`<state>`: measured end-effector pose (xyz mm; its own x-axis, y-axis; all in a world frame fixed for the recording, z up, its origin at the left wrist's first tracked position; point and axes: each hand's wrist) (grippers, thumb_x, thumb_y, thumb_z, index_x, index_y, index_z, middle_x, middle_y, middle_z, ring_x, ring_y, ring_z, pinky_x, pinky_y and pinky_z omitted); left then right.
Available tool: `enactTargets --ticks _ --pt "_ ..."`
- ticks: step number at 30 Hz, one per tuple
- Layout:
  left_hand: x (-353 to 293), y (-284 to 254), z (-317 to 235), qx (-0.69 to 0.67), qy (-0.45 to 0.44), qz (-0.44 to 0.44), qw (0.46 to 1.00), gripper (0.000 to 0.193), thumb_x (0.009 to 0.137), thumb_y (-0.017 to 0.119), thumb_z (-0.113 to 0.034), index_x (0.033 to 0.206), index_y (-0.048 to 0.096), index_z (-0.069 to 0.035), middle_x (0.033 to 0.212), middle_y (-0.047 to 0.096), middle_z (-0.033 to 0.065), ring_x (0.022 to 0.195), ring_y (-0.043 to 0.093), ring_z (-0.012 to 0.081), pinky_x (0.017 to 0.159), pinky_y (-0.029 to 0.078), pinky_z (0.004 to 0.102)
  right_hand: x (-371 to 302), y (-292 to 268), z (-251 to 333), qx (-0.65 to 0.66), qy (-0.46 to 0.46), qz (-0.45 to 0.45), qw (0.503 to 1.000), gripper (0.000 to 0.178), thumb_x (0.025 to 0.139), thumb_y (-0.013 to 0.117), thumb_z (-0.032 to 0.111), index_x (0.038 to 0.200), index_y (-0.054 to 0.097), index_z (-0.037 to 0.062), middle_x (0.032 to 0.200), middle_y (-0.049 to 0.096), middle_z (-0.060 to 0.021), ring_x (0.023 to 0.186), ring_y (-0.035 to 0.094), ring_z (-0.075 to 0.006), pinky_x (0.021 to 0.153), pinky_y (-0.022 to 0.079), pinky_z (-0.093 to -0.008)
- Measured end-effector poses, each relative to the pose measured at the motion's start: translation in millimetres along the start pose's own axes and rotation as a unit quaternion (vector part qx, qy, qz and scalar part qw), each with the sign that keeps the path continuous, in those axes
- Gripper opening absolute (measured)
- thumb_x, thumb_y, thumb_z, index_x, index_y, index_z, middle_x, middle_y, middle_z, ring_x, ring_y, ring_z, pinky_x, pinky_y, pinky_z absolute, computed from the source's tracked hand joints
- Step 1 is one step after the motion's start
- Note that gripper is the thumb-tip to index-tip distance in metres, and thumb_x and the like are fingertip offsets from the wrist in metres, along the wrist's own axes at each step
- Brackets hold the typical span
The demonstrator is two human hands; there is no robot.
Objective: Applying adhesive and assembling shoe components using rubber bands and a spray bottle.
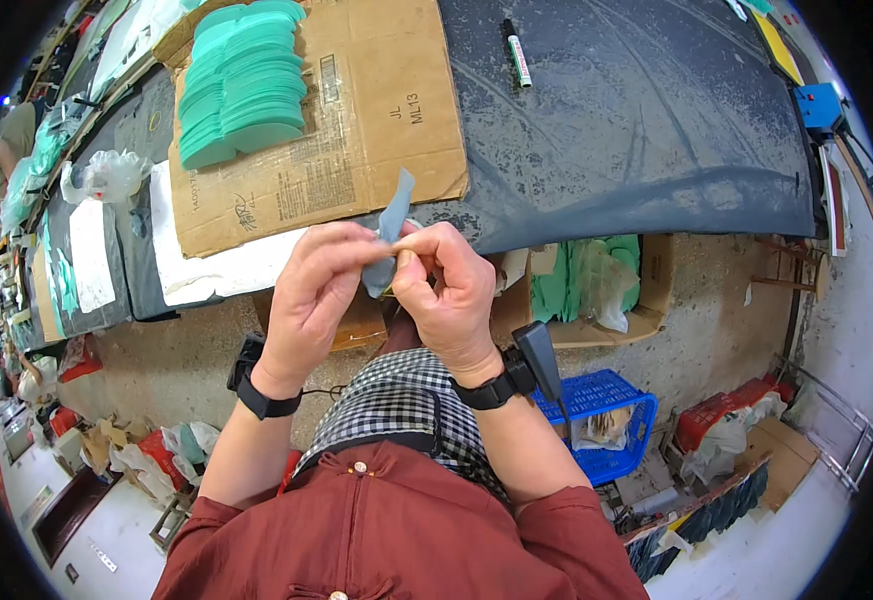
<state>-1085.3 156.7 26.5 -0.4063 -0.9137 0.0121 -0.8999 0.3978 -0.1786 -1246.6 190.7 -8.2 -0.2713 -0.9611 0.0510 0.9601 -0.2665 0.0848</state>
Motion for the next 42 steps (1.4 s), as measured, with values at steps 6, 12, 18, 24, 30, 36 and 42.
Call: enactTargets --ticks 6,12,18,24,30,36,42 --pt "-15.8 14.6 15.1 0.102 0.075 -0.093 0.988 0.022 0.095 0.054 -0.001 0.109 0.07 -0.002 0.114 0.065 0.0141 0.105 0.062 0.0245 0.091 0.049 0.0349 2.5 1.3 -5.0 -0.068 -0.083 0.022 0.994 0.009 0.083 0.064 -0.002 0.089 0.063 0.0037 0.073 0.055 -0.0025 0.06 0.053 -0.0112 0.086 0.053 -0.0302" --pt "-28.0 19.0 26.7 0.106 0.122 -0.131 0.978 0.024 0.092 0.053 -0.003 0.11 0.069 0.001 0.116 0.064 0.0162 0.108 0.061 0.0275 0.096 0.047 0.0379 -1.2 2.9 -0.6 -0.084 -0.071 0.053 0.992 0.01 0.081 0.064 -0.001 0.089 0.062 0.0043 0.074 0.056 -0.0043 0.06 0.054 -0.015 0.098 0.053 -0.0409" --pt "-25.8 21.6 37.4 0.032 0.116 -0.11 0.987 0.026 0.091 0.064 -0.013 0.113 0.067 -0.001 0.123 0.061 0.0151 0.119 0.056 0.0317 0.104 0.043 0.0446 5.0 1.4 -8.2 -0.074 -0.114 0.059 0.989 0.008 0.082 0.063 0.0 0.09 0.062 0.0038 0.076 0.058 -0.0036 0.061 0.054 -0.0139 0.104 0.05 -0.046" --pt "-13.4 19.7 50.4 0.129 0.182 -0.102 0.97 0.031 0.09 0.069 -0.022 0.113 0.063 -0.003 0.12 0.061 0.0144 0.12 0.056 0.0327 0.104 0.044 0.0463 7.9 -3.4 -11.9 -0.08 -0.12 0.066 0.987 0.007 0.088 0.062 0.004 0.095 0.063 0.0048 0.078 0.058 -0.0021 0.063 0.054 -0.0127 0.11 0.042 -0.051" --pt "0.1 24.5 51.0 0.117 0.182 -0.128 0.968 0.041 0.091 0.071 -0.031 0.117 0.056 -0.004 0.118 0.057 0.0145 0.116 0.057 0.0304 0.103 0.045 0.0446 -0.9 -3.7 -1.0 0.007 -0.037 0.065 0.997 0.013 0.093 0.064 0.007 0.105 0.064 0.0045 0.083 0.058 0.001 0.074 0.054 -0.0075 0.115 0.033 -0.046" --pt "1.4 30.1 65.4 0.08 0.207 -0.132 0.966 0.07 0.079 0.082 -0.048 0.126 0.059 -0.003 0.126 0.058 0.0151 0.114 0.059 0.0314 0.095 0.05 0.0428 -3.1 -3.6 1.7 0.058 0.041 0.06 0.996 0.015 0.09 0.068 0.005 0.105 0.064 0.0035 0.086 0.058 0.0031 0.078 0.053 -0.004 0.116 0.03 -0.0399" --pt "-5.5 32.9 55.6 0.081 0.137 -0.101 0.982 0.048 0.09 0.074 -0.038 0.121 0.052 -0.008 0.125 0.052 0.0136 0.12 0.055 0.0295 0.104 0.045 0.0445 0.5 -4.8 -1.7 -0.005 -0.017 0.053 0.998 0.014 0.088 0.068 0.006 0.102 0.064 0.0041 0.081 0.057 0.0011 0.075 0.055 -0.0085 0.114 0.034 -0.0438"
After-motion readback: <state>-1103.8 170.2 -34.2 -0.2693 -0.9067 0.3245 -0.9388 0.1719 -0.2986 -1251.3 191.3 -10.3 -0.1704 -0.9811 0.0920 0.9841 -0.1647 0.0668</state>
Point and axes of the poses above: each hand's wrist, its own x-axis towards the middle knuckle, its own y-axis out of the palm, z = x × y
